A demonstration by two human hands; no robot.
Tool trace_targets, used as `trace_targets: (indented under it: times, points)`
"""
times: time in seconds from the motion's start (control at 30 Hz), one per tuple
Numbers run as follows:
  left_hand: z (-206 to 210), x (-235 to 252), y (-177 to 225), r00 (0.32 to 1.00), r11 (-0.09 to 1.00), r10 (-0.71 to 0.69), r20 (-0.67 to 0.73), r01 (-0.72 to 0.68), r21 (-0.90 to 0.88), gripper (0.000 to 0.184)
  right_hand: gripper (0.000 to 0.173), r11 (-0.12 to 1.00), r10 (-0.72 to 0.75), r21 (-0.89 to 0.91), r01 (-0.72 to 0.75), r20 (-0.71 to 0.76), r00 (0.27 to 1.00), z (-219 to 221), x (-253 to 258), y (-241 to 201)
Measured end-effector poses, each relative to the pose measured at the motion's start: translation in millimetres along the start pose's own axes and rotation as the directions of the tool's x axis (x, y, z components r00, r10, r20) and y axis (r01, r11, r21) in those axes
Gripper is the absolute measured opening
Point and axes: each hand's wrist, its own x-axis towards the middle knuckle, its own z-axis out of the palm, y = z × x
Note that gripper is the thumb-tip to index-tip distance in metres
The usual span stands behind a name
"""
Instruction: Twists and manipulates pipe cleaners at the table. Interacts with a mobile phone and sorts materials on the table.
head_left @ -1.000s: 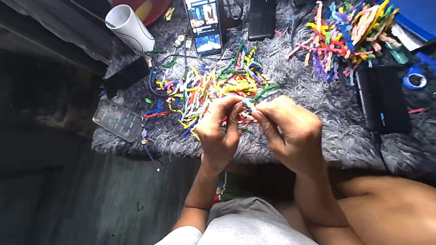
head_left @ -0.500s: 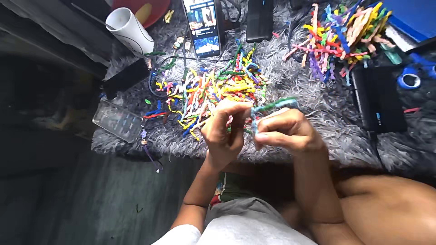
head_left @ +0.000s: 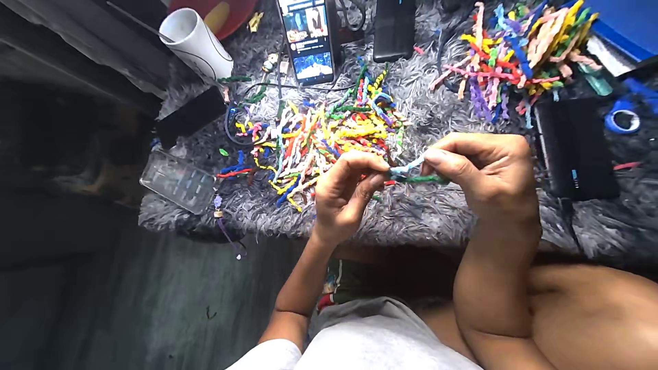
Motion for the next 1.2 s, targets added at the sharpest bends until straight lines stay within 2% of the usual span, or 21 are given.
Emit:
trace_targets:
  times: [0.13,0.27,0.47,0.6,0.67,0.77,0.97,1.03,1.1,1.2]
  points:
    - [20.2,0.7,-1.4,0.987,0.972,-0.106,-0.123,0.076,-0.223,0.029,0.016,0.993,-0.023,-0.115,0.018,-0.043,0.999,8.1,-1.8,-4.7]
    - [32.1,-0.1,-0.7,0.951,0.96,-0.201,-0.236,0.144,-0.24,0.019,0.019,0.985,-0.091,-0.15,0.08,-0.067,0.994,13.3,-3.0,-6.1]
    - [16.6,-2.7,3.4,0.934,0.921,-0.302,-0.189,0.235,-0.312,0.018,0.018,0.986,-0.143,-0.1,0.134,-0.084,0.986,3.7,-3.7,-2.0]
    - [13.0,-4.2,6.6,0.942,0.943,-0.278,-0.189,0.23,-0.241,0.014,0.017,0.978,-0.199,-0.096,0.188,-0.13,0.971,0.4,-4.6,-2.8]
    - [13.8,-5.1,8.9,0.967,0.973,-0.216,-0.138,0.202,-0.109,0.011,0.016,0.976,-0.21,-0.101,0.194,-0.186,0.96,-0.5,-5.1,-4.0]
    - [14.5,-7.0,16.5,0.982,0.982,-0.187,0.022,0.186,0.028,0.01,0.014,0.983,-0.184,-0.062,0.174,-0.274,0.944,4.6,-3.8,-5.7]
    - [-1.6,-4.8,21.6,0.908,0.89,-0.283,0.309,0.368,-0.267,0.016,0.012,0.984,-0.14,0.052,0.168,-0.34,0.93,16.4,-4.4,-10.1]
    - [-5.8,-8.9,21.0,0.891,0.825,-0.265,0.368,0.407,-0.393,0.018,0.013,0.981,-0.177,0.031,0.193,-0.27,0.946,14.1,-6.6,-14.5]
    - [-9.6,-16.4,21.2,0.881,0.772,-0.242,0.406,0.429,-0.469,0.021,0.016,0.973,-0.215,0.056,0.223,-0.123,0.969,6.0,-9.1,-21.6]
    - [-12.7,-25.4,23.9,0.883,0.825,-0.218,0.417,0.395,-0.405,0.022,0.016,0.951,-0.269,0.172,0.256,0.053,0.962,-0.4,-9.3,-28.7]
